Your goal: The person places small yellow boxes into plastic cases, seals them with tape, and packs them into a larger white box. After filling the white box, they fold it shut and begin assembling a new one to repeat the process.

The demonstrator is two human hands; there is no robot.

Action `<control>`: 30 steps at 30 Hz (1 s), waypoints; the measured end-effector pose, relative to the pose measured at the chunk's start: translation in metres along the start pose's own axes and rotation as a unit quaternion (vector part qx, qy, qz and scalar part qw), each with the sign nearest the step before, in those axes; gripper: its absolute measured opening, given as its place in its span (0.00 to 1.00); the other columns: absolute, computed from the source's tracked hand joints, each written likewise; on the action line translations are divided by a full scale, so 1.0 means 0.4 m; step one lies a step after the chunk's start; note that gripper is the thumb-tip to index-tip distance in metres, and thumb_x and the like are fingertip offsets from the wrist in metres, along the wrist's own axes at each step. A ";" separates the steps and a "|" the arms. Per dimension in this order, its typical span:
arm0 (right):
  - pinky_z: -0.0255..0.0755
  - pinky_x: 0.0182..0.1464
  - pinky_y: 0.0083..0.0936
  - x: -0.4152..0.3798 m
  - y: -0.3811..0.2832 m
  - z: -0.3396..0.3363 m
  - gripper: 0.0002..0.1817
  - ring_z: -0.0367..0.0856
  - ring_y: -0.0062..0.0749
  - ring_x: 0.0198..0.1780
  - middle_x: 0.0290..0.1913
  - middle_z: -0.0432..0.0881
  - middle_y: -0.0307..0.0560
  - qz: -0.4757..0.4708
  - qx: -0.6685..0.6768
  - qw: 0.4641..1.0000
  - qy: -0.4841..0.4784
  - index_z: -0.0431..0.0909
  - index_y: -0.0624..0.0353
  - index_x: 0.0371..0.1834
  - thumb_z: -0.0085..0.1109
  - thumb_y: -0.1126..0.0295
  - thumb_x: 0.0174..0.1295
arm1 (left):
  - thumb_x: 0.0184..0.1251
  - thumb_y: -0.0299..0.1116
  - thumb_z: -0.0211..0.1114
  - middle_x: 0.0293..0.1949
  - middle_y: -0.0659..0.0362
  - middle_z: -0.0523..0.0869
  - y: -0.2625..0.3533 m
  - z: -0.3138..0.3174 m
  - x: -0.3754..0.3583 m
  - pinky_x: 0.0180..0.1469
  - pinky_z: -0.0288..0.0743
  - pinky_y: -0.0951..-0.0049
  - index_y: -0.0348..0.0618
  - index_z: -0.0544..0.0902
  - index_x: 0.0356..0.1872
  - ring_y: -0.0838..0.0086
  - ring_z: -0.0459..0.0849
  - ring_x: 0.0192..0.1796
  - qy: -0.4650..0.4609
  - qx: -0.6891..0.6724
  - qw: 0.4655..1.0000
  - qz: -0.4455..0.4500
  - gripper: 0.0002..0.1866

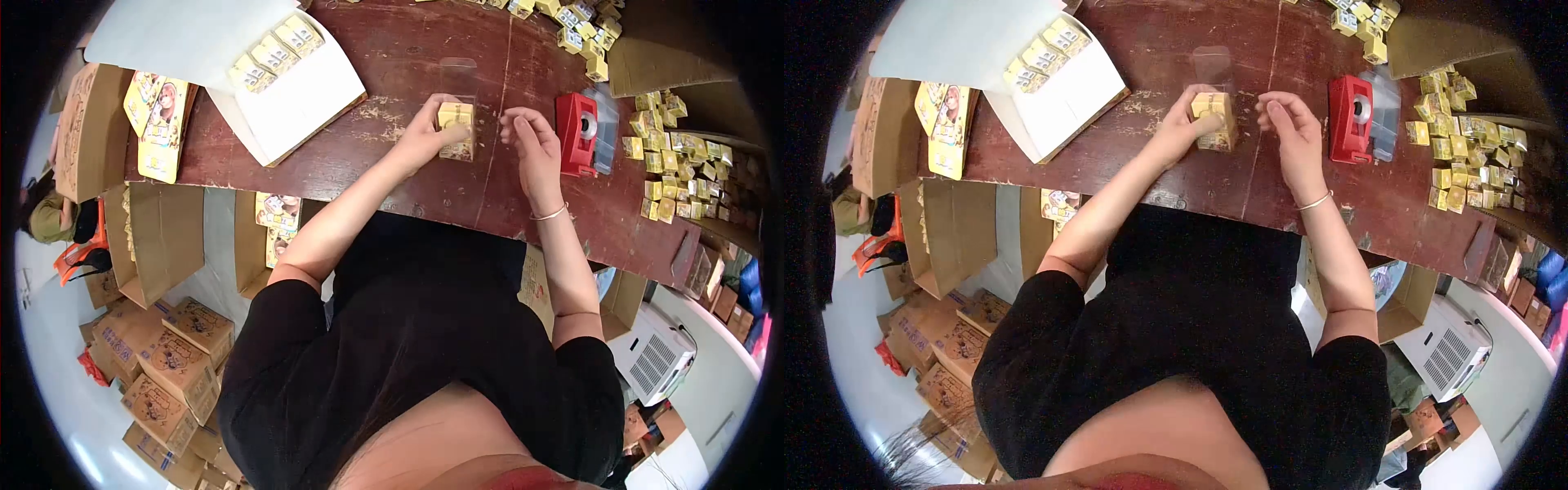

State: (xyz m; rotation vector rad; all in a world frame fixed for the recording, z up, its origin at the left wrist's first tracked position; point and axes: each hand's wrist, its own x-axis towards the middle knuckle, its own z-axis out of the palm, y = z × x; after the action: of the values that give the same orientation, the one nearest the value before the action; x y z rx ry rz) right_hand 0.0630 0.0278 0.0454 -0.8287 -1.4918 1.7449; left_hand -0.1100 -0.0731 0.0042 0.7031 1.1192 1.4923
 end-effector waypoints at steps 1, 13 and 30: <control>0.73 0.45 0.17 0.003 0.005 0.000 0.09 0.78 0.17 0.40 0.42 0.83 0.38 0.036 0.042 0.998 -0.028 0.80 0.62 0.49 0.53 0.71 0.71 | 0.65 0.29 0.67 0.47 0.60 0.78 -0.003 -0.001 0.003 0.51 0.77 0.73 0.41 0.69 0.58 0.78 0.79 0.50 -0.002 0.002 1.000 0.000 0.23; 0.73 0.53 0.20 -0.005 0.000 0.041 0.25 0.77 0.25 0.54 0.56 0.77 0.43 0.044 -0.101 0.989 -0.095 0.72 0.59 0.61 0.67 0.70 0.61 | 0.66 0.29 0.67 0.49 0.57 0.79 0.004 0.012 0.002 0.52 0.81 0.68 0.41 0.65 0.60 0.71 0.83 0.50 0.011 -0.190 0.980 -0.067 0.26; 0.73 0.38 0.21 0.095 -0.289 0.031 0.08 0.81 0.22 0.34 0.33 0.85 0.45 -0.069 -0.503 0.842 -0.183 0.83 0.64 0.38 0.65 0.71 0.60 | 0.76 0.58 0.47 0.55 0.51 0.81 -0.062 0.046 0.054 0.57 0.77 0.52 0.43 0.74 0.59 0.62 0.82 0.55 -0.044 -0.419 0.885 -0.199 0.28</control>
State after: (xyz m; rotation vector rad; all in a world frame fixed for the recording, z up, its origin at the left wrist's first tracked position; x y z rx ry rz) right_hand 0.0423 0.0645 0.1604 -0.8386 -2.7261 0.9359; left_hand -0.0886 -0.0483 -0.0145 -0.0704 0.4121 1.3824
